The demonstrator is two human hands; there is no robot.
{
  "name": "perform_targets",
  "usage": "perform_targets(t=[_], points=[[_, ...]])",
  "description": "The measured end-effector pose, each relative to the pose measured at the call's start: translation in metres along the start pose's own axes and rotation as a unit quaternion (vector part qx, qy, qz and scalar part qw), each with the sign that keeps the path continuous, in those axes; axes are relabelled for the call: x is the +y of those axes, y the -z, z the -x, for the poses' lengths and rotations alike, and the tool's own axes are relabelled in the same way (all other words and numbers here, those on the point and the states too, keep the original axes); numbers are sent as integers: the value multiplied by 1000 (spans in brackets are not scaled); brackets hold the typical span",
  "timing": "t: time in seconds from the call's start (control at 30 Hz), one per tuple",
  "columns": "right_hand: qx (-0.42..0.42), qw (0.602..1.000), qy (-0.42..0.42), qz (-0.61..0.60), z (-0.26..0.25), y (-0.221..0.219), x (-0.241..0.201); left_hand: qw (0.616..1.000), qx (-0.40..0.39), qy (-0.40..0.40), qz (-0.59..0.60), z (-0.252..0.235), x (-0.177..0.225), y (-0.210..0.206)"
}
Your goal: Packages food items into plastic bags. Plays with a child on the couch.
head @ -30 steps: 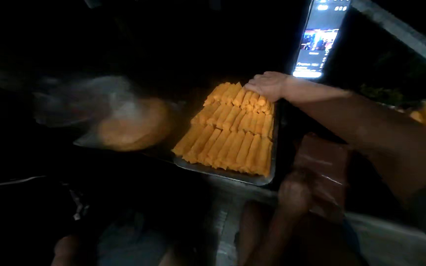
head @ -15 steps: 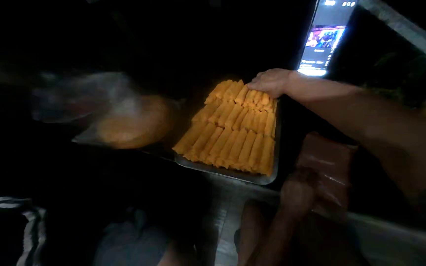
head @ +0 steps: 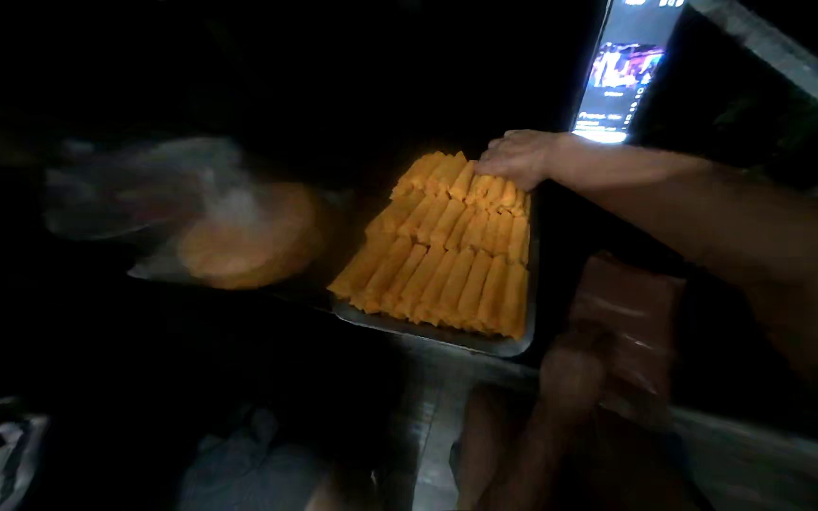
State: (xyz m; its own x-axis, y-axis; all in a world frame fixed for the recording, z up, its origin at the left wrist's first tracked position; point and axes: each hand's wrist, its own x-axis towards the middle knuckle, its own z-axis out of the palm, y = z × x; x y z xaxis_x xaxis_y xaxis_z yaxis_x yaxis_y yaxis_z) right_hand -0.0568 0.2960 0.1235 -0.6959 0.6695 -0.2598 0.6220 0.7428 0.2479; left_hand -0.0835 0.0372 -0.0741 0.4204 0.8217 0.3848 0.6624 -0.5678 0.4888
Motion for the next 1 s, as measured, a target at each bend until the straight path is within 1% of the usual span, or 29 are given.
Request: perform_targets(t=[0.03,0.1,0.2,0.3,0.37,0.4,0.43,0.47,0.57,0.6,0.67,0.7,0.8,0.83,0.87,0.9,1.0], points=[[9,1000,-2,-1,1,2,1,998,-41,38,35,0,3,6],[33,999,-8,-9,2,9,2,997,-42,48,45,1,2,5],[82,994,-24,-64,0,24,2,999,-12,30,41,2,1,2],[104,991,-29,-85,-10,30,-5,997,-25,47,56,2,4,7],[90,992,-32,-86,-19,29,-12,996,-43,64,51,2,5,10],[87,992,-31,-83,-23,26,-14,996,-38,63,48,2,6,11],[88,992,-26,-84,-28,21,-14,994,-50,78,61,2,8,14],[85,992,-24,-88,-31,17,-14,995,-43,70,58,3,8,13],[93,988,-16,-121,-36,8,-12,993,-53,81,71,3,8,14],[94,988,-11,-125,-36,6,-10,995,-38,68,58,3,7,11],[99,988,-11,-121,-35,4,-9,995,-36,72,62,3,7,12],[104,987,-12,-121,-35,3,-7,992,-58,89,73,3,9,15],[116,986,-13,-119,-38,0,0,997,-25,52,55,3,6,9],[117,987,-11,-112,-40,0,3,996,-25,63,67,3,6,9],[116,987,-8,-109,-41,0,4,997,-8,48,56,4,4,5],[114,988,-6,-107,-42,1,5,996,-11,53,67,4,4,4],[93,987,-15,-130,-38,6,0,999,-2,28,38,4,4,4]])
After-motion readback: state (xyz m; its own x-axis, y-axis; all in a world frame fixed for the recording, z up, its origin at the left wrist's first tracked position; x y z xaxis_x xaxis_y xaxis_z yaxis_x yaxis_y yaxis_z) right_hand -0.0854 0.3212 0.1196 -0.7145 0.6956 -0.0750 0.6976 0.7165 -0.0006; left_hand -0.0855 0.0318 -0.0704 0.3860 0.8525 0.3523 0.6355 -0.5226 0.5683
